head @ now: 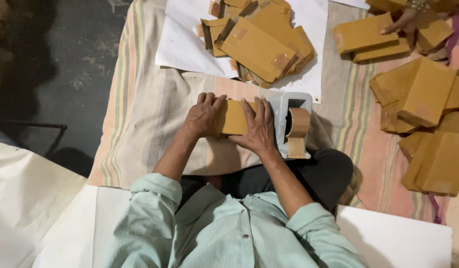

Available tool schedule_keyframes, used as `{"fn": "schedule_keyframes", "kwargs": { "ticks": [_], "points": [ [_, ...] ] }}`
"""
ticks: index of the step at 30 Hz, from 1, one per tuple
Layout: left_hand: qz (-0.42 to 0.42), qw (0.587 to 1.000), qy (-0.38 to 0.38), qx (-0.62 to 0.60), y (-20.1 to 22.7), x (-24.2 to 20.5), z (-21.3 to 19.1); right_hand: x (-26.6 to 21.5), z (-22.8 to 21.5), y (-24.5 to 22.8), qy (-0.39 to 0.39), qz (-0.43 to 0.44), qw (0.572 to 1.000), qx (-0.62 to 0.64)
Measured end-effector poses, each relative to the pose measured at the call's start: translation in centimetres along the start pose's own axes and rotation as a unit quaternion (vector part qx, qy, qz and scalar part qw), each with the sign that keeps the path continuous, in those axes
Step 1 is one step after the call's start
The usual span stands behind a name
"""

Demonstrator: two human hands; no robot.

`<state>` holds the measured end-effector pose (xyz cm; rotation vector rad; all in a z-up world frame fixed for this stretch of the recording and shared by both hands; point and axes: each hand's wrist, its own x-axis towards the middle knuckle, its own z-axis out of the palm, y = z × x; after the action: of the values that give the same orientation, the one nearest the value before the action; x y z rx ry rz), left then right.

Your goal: The person sits on the floor and repeatedly folds small cardboard boxes, then uses a tape dispenser to apply tape to seal them. Finished boxes are placed in a growing pile to the right.

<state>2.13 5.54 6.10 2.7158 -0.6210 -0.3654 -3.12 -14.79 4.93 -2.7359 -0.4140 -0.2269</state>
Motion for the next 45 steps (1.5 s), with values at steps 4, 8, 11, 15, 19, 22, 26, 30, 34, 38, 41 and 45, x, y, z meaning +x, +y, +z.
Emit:
{"fn": "schedule_keyframes", "kwargs": {
  "ticks": [4, 8, 11, 15, 19, 22, 26, 30, 34, 38, 41, 45],
  "points": [
    [-0.062, 0.989, -0.107, -0.088, -1.6, -0.3, -0.7, -0.9, -0.7, 0.6, -0.001, -0.016, 0.999, 0.052],
    [-0.090, 0.952, -0.082, -0.279, -3.4, -1.4, -0.6, -0.4, -1.2, 0.7, 0.035, -0.041, 0.997, 0.061],
    [-0.108, 0.933, 0.059, -0.337, -3.4, -2.9, 0.6, 0.4, -1.2, 0.1, 0.057, -0.050, 0.995, 0.063],
    [-0.161, 0.837, 0.205, -0.480, -1.6, -4.1, 1.6, 1.3, -1.3, -0.3, 0.091, -0.063, 0.992, 0.058],
    [-0.225, 0.835, 0.257, -0.431, 0.2, -4.8, 0.2, 1.9, -1.4, -0.5, 0.076, -0.016, 0.993, 0.088],
    [-0.254, 0.877, 0.270, -0.304, 0.8, -5.3, -0.5, 2.6, -1.0, -0.1, 0.095, 0.009, 0.989, 0.114],
    [-0.365, 0.912, 0.066, -0.173, 1.0, -4.4, 0.5, 3.1, 0.8, 0.6, 0.080, 0.108, 0.988, 0.071],
    [-0.264, 0.933, 0.237, -0.056, 0.5, -4.0, 3.1, 2.1, 3.5, 0.3, 0.148, 0.056, 0.987, 0.035],
    [-0.088, 0.943, 0.320, 0.034, -0.1, -4.2, 5.1, 0.3, 4.7, 0.2, 0.145, 0.021, 0.989, 0.035],
    [-0.071, 0.960, 0.270, 0.002, 0.4, -3.4, 4.7, 1.1, 4.0, 0.1, 0.127, 0.048, 0.990, 0.035],
    [-0.096, 0.970, 0.221, -0.021, 0.9, -3.9, 3.7, 1.4, 3.9, -0.4, 0.117, 0.061, 0.991, 0.033],
    [-0.067, 0.979, 0.191, -0.019, 1.0, -4.0, 2.3, 1.7, 4.0, -0.2, 0.113, 0.066, 0.991, 0.021]
  ]
}}
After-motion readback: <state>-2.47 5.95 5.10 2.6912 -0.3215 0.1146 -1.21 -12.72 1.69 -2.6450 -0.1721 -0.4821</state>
